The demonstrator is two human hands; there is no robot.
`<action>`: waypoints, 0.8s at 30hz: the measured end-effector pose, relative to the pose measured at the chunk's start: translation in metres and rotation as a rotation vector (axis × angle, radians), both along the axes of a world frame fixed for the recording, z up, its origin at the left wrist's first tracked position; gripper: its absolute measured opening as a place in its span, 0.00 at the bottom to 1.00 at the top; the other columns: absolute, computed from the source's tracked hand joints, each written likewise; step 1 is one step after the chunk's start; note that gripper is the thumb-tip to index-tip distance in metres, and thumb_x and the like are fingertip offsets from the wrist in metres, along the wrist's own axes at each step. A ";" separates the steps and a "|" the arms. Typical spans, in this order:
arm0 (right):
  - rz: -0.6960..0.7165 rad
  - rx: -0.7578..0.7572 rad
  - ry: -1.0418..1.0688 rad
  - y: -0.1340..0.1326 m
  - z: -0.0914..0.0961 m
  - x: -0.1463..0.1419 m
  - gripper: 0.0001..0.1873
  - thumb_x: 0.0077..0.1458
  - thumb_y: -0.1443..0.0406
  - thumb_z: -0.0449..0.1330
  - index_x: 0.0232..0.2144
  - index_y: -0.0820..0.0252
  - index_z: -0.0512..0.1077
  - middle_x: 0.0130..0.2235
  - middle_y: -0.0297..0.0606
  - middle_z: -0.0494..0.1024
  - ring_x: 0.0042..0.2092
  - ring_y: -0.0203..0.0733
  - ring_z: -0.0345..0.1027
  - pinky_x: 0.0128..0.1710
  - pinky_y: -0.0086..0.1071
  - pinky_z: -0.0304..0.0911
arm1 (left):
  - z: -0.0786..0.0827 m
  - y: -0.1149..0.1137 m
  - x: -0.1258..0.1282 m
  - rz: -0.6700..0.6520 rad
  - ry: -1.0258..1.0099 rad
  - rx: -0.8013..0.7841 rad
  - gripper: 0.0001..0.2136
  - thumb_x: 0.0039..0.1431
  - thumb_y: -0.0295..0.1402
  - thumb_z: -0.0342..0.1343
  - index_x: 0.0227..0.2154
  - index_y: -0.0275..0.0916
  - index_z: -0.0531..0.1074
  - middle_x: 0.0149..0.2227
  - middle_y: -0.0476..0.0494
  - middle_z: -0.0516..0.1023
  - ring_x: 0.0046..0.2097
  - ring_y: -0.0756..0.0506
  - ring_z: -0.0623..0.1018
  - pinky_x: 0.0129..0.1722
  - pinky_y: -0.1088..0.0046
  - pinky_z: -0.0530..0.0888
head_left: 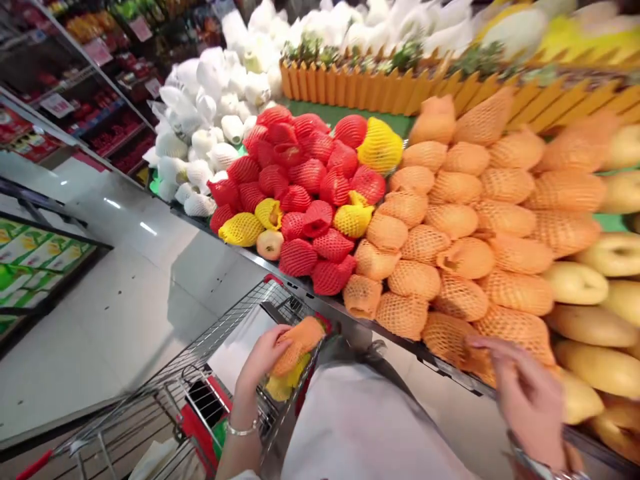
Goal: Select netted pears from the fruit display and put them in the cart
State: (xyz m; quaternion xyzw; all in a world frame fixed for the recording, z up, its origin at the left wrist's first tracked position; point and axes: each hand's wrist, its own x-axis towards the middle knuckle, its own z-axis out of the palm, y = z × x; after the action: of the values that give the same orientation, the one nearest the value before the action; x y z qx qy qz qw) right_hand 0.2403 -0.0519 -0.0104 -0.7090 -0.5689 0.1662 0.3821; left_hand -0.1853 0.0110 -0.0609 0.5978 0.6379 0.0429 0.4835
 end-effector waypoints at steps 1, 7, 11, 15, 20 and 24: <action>0.100 0.048 0.005 0.001 0.000 -0.003 0.13 0.67 0.59 0.53 0.37 0.52 0.77 0.38 0.44 0.81 0.41 0.50 0.77 0.44 0.44 0.72 | 0.017 0.006 0.024 -0.026 -0.060 0.075 0.13 0.60 0.37 0.52 0.46 0.45 0.75 0.50 0.41 0.80 0.53 0.39 0.77 0.55 0.65 0.71; 0.378 0.164 0.070 0.002 0.024 -0.014 0.16 0.66 0.61 0.55 0.54 0.54 0.71 0.49 0.43 0.79 0.49 0.46 0.76 0.47 0.38 0.74 | 0.059 0.009 0.162 -0.070 -0.378 0.433 0.12 0.62 0.42 0.55 0.41 0.43 0.79 0.41 0.41 0.82 0.44 0.41 0.79 0.46 0.65 0.75; 0.272 0.231 0.117 0.002 0.033 0.007 0.13 0.65 0.60 0.58 0.51 0.56 0.70 0.46 0.43 0.79 0.47 0.46 0.76 0.46 0.38 0.75 | 0.055 0.012 0.220 -0.108 -0.499 0.643 0.14 0.65 0.41 0.53 0.42 0.38 0.79 0.39 0.39 0.82 0.41 0.43 0.80 0.43 0.66 0.75; 0.248 0.450 0.034 0.004 0.040 0.030 0.09 0.64 0.60 0.60 0.44 0.56 0.70 0.41 0.43 0.77 0.44 0.47 0.73 0.44 0.40 0.74 | 0.049 0.014 0.256 -0.170 -0.514 0.721 0.14 0.67 0.39 0.52 0.45 0.39 0.79 0.42 0.39 0.82 0.44 0.43 0.79 0.46 0.66 0.75; 0.353 0.521 -0.136 0.008 0.055 0.050 0.10 0.66 0.62 0.57 0.48 0.59 0.68 0.44 0.45 0.76 0.47 0.47 0.70 0.48 0.42 0.72 | 0.028 0.007 0.283 -0.080 -0.558 0.655 0.16 0.67 0.43 0.51 0.43 0.39 0.78 0.42 0.39 0.82 0.45 0.42 0.80 0.47 0.65 0.75; 0.471 0.482 -0.277 0.009 0.058 0.064 0.10 0.66 0.64 0.56 0.48 0.62 0.69 0.49 0.47 0.76 0.50 0.47 0.68 0.51 0.42 0.69 | 0.015 0.000 0.301 -0.032 -0.617 0.575 0.19 0.64 0.49 0.52 0.40 0.38 0.78 0.42 0.39 0.82 0.44 0.41 0.80 0.48 0.64 0.76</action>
State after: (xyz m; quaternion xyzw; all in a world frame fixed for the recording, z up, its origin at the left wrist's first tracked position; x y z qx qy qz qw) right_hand 0.3046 -0.0433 0.0479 -0.4640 -0.7857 0.0129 0.4088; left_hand 0.1158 0.0110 -0.0462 0.6774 0.4159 0.3887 0.4659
